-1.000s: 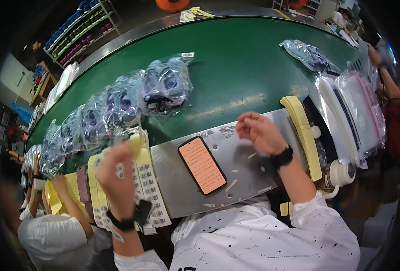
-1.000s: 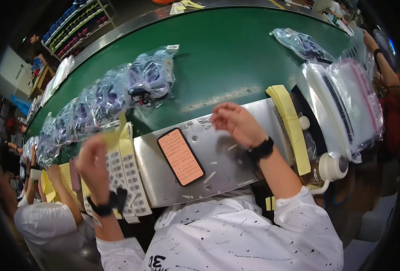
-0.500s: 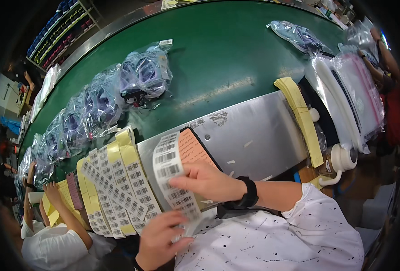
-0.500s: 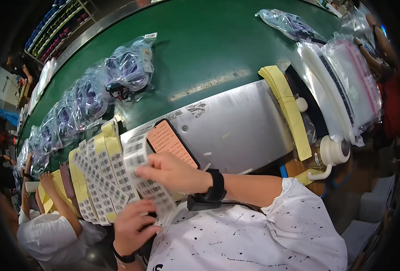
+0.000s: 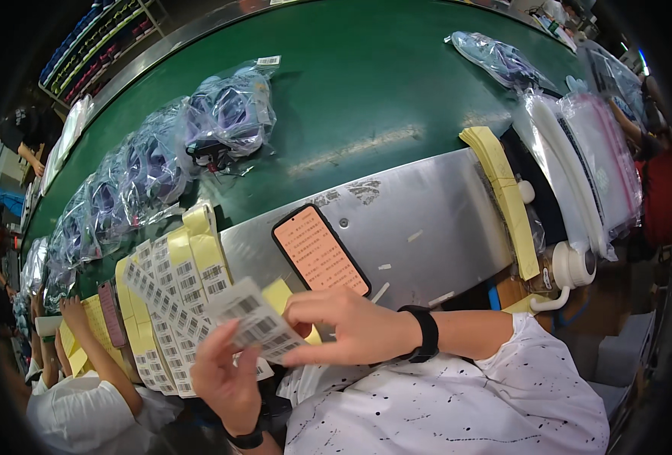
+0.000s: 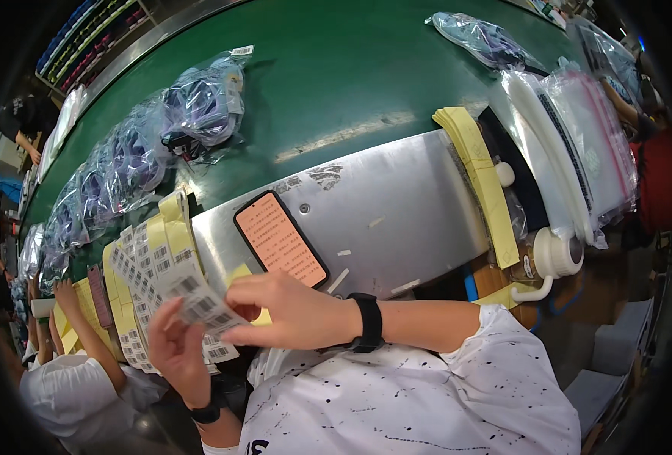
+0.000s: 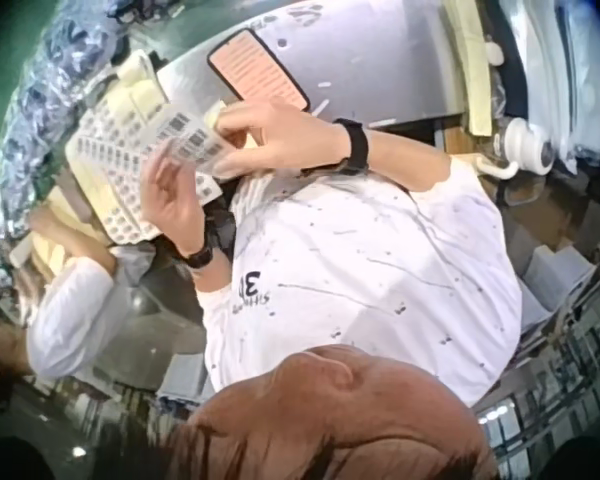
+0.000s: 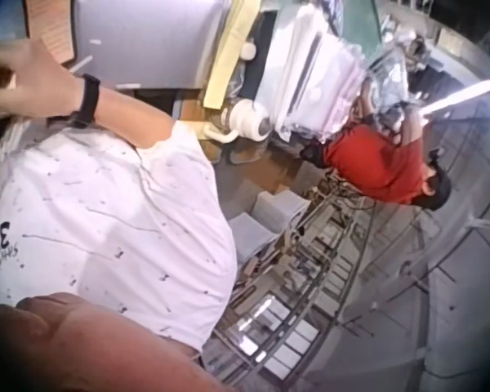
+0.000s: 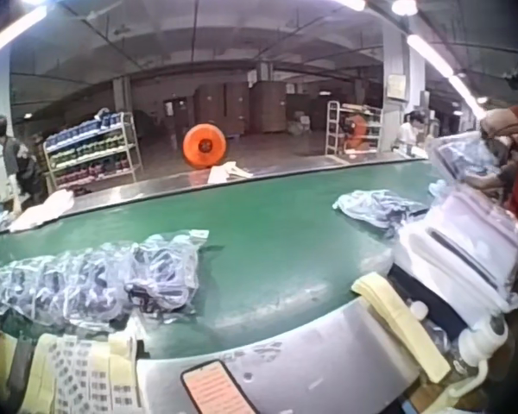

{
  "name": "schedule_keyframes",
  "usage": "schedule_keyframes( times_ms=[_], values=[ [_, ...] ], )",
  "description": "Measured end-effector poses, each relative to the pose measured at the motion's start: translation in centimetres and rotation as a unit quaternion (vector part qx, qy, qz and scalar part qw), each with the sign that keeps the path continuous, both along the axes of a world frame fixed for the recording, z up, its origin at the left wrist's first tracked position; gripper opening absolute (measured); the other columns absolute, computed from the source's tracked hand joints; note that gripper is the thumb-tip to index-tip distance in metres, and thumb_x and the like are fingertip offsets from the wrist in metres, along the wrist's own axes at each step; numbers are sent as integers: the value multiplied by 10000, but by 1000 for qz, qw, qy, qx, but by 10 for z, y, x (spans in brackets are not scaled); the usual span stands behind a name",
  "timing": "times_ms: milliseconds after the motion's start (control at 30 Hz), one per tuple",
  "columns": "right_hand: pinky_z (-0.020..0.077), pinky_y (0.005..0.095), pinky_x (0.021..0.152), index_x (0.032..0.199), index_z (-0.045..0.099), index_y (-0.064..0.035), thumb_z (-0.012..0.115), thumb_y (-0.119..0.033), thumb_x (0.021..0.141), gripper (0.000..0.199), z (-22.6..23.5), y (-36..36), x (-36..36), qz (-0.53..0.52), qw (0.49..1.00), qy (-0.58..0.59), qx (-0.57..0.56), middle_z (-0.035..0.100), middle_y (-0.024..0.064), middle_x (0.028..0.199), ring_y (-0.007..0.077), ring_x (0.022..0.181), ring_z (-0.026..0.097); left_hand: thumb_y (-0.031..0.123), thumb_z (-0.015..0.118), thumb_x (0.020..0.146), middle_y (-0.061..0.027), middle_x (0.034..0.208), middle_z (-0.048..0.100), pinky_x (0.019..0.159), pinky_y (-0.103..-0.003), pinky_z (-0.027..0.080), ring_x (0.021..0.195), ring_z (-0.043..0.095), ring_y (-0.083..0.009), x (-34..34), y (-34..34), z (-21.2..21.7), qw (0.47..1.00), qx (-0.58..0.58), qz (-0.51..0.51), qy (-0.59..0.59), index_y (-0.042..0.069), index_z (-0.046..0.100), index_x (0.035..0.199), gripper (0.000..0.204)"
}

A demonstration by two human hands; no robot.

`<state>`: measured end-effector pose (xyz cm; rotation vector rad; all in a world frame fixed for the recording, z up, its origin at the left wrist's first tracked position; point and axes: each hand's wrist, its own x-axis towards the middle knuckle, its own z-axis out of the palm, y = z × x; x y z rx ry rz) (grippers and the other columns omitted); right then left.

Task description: The person stands at a green conveyor belt in a warehouse, repeatedly peeling barcode labels from a sheet and applying them to plastic-wrapped pairs of shoes. The person moves the labeled shoes along the belt to the right. A coworker is visible in the background performing similar tasks.

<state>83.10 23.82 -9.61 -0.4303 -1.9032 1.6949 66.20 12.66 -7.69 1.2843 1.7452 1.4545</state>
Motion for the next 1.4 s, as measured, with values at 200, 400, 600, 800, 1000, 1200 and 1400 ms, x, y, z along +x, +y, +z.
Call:
schedule_keyframes(
  times_ms=[200,400,600,800,1000,1200,1400],
  values=[
    [379,317,506,679,528,47,621,-127,793,227,-17,-6,-4,16,997,30,-68,500,119,602,222,525,491,-94,541,790,-123,1053,602,811,-248,460,912,594,-147,14,4,-3,999,-6,-4,-52,-66,507,1152,365],
    [393,340,522,663,527,59,616,-120,792,238,-23,-6,3,51,996,-6,-68,510,138,599,257,529,513,-125,576,780,-147,999,607,811,-267,473,916,596,-161,20,6,4,987,-72,1,-146,-99,544,1105,327],
    [414,362,561,683,539,58,607,-120,800,224,-25,-5,9,68,997,-5,-41,523,150,649,298,598,541,-69,594,782,-103,942,619,743,-213,456,836,593,-113,19,9,-2,991,-57,-10,-122,-74,567,1020,240],
    [434,349,584,770,576,55,615,-106,800,169,-31,-4,15,71,997,-27,-8,557,140,714,287,637,558,-110,613,776,-97,856,632,698,-227,487,785,608,-125,27,15,2,986,-84,4,-146,-98,606,952,176],
    [455,302,546,945,609,-12,665,-11,744,208,-12,-6,25,-149,989,-14,13,588,94,762,231,656,585,-97,632,764,-105,821,658,652,-221,487,742,628,-128,28,10,-5,992,-109,-22,-58,-65,635,929,169],
    [456,305,563,908,635,-12,683,9,710,205,-20,4,36,-133,984,-6,121,593,83,747,224,661,585,-71,652,747,-118,792,678,591,-224,486,664,645,-141,38,20,-6,989,-115,-84,42,-19,659,937,197],
    [453,295,560,869,654,-6,691,42,682,196,-18,8,43,-155,975,-25,159,598,87,759,223,655,582,-87,636,752,-107,772,668,564,-208,454,629,606,-118,43,32,-1,985,-88,-120,91,-35,658,917,175]
  ],
)
